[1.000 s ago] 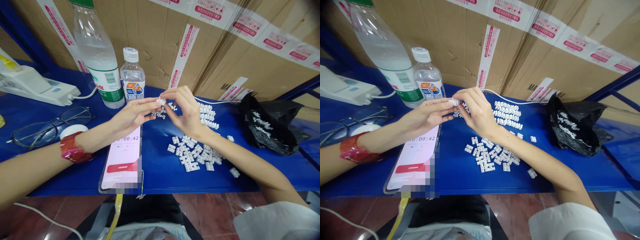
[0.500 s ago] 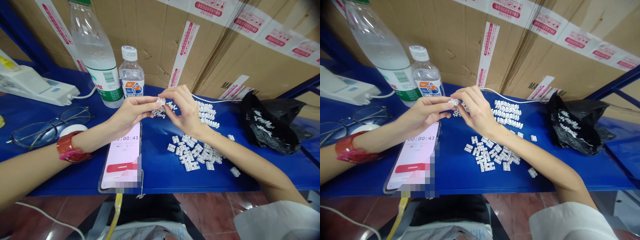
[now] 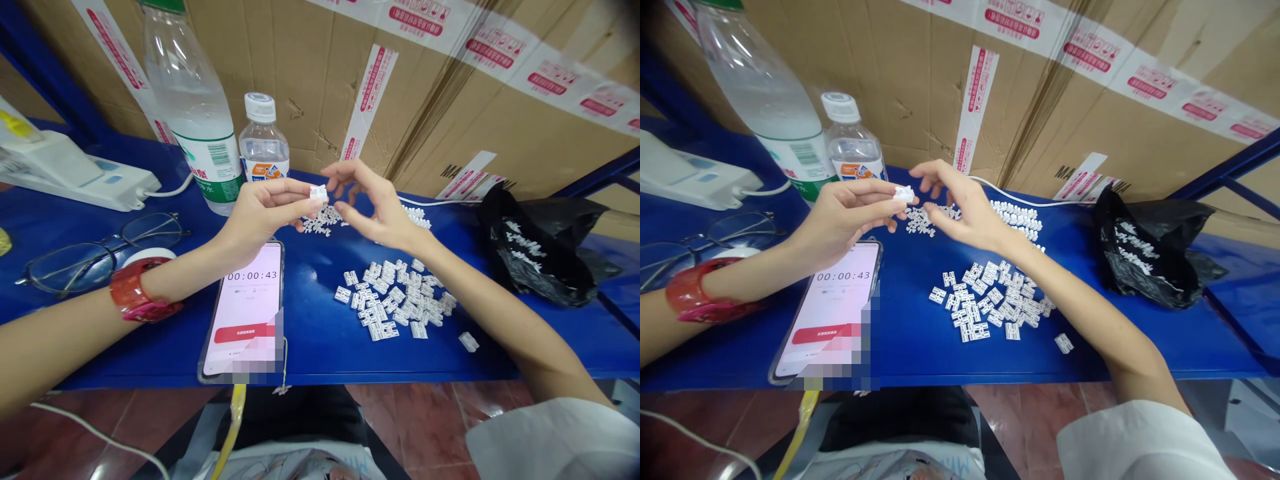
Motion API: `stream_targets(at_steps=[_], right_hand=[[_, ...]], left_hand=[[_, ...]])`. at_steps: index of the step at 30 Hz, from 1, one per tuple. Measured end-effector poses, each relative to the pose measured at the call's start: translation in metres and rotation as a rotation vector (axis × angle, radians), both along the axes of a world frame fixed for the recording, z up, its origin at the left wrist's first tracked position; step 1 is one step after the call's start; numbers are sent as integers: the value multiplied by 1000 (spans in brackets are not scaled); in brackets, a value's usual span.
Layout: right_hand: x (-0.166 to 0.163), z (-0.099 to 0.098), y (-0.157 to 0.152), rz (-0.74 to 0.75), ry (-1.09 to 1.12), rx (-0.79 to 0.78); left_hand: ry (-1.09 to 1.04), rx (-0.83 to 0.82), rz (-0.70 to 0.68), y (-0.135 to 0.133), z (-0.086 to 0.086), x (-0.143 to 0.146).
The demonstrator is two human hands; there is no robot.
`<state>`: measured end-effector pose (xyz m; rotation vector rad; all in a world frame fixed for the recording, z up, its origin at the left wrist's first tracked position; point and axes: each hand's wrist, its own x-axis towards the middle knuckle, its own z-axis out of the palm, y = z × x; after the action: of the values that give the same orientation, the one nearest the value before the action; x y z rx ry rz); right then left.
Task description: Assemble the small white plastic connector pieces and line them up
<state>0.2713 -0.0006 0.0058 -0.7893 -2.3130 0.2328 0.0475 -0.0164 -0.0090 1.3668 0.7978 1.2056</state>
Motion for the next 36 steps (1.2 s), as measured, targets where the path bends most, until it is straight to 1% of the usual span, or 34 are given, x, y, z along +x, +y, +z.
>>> stream_targets(at_steps=[3, 5, 7, 9, 11, 14, 18, 25, 32, 36], right_hand=[[12, 5, 10, -47, -148, -169], [13, 2, 12, -83, -275, -244], [8, -6, 12, -136, -368, -287], [2, -14, 9, -187, -414, -289], [-4, -19, 7, -198, -434, -283], [-7, -21, 4, -203, -471, -264], [-6, -15, -1, -226, -554, -217], [-7, -9, -6, -247, -607, -257], [-2, 6, -9, -293, -658, -333], [-4, 7, -12, -319, -681, -344]], left_hand=[[42, 107, 12, 0, 0, 0], [66, 139, 3, -1, 0, 0], [97, 165, 1, -3, 0, 0], [140, 189, 9, -5, 1, 1], [176, 204, 18, -7, 2, 1], [204, 221, 16, -9, 2, 1], [201, 243, 8, -9, -1, 1], [189, 213, 9, -8, -2, 2], [180, 171, 3, -4, -3, 1], [179, 127, 9, -3, -1, 1]])
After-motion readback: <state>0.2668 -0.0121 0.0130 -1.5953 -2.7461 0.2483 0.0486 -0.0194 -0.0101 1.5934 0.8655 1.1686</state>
